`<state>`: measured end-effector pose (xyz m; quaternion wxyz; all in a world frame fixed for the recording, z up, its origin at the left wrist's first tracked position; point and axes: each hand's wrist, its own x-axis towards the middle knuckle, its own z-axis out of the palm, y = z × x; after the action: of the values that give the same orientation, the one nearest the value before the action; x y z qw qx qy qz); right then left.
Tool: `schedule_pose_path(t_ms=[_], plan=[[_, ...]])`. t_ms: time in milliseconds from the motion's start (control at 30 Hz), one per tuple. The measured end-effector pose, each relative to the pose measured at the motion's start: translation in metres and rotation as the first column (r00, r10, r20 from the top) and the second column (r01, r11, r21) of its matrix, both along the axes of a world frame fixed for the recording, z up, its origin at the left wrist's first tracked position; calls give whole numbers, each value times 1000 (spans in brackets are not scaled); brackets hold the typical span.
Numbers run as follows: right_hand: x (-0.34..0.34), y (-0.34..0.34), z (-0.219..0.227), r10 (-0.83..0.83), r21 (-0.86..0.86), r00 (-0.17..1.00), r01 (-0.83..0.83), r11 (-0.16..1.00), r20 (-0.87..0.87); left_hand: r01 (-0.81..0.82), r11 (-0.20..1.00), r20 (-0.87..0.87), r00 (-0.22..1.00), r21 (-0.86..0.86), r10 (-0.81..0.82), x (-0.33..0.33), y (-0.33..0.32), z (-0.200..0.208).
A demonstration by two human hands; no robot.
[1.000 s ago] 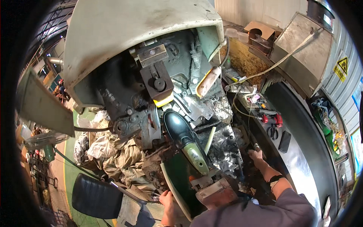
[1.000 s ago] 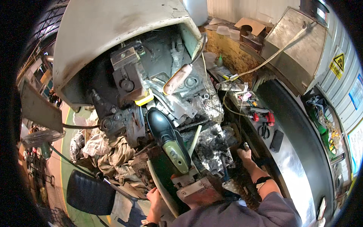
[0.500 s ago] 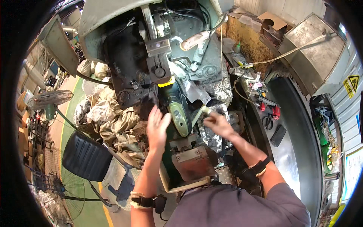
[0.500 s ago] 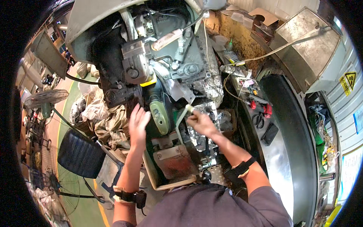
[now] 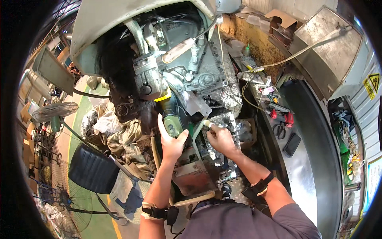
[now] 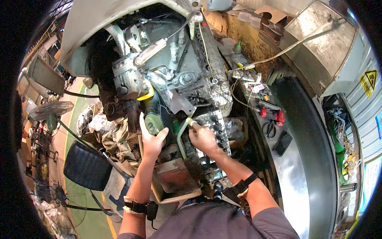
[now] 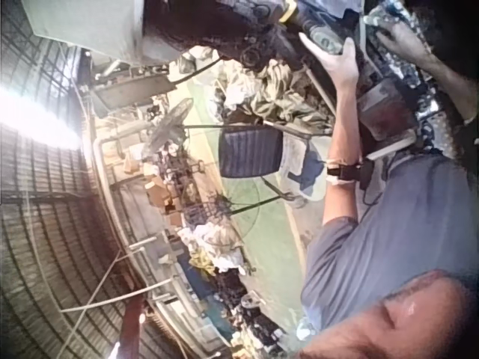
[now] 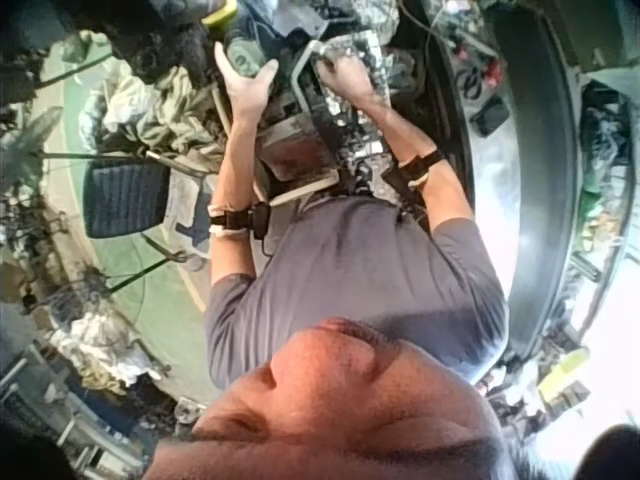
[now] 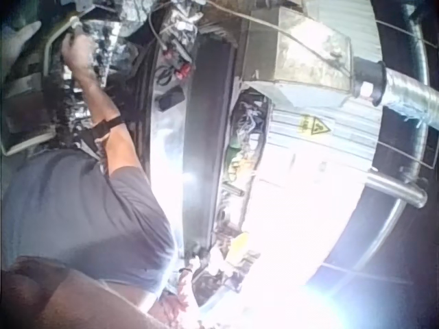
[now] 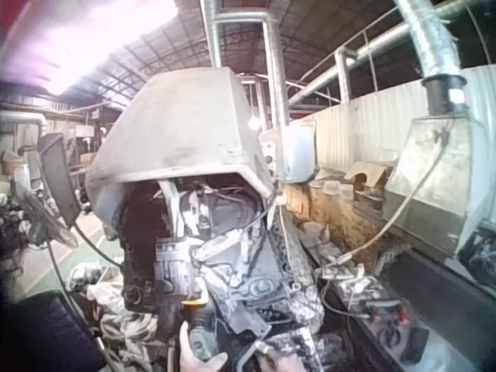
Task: Shaping and lasting a shoe upper using a specialized lasting machine.
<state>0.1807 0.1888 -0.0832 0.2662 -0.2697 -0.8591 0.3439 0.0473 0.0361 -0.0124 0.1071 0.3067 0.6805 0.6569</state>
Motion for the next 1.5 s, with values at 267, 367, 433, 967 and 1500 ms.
schedule_pose_path(t_ms=[267,367,433,967,1500], plan=[[3,0,9,24,-78,999,-26,997,-20,9,999,36,999,53,-11,-1,1,-3],[2,0,6,15,-92,997,-22,995,-76,-15,999,-10,1000,39,15,-1,1,-5],[2,-1,5,14,-108,996,-24,994,-92,-23,999,-24,999,28,23,-1,1,-5],[1,-1,8,-2,-198,992,-23,980,-128,-56,998,-81,995,1,56,2,-1,-3],[1,1,-1,-16,-140,989,-5,990,-148,-516,742,-810,583,-428,-62,10,-5,25]])
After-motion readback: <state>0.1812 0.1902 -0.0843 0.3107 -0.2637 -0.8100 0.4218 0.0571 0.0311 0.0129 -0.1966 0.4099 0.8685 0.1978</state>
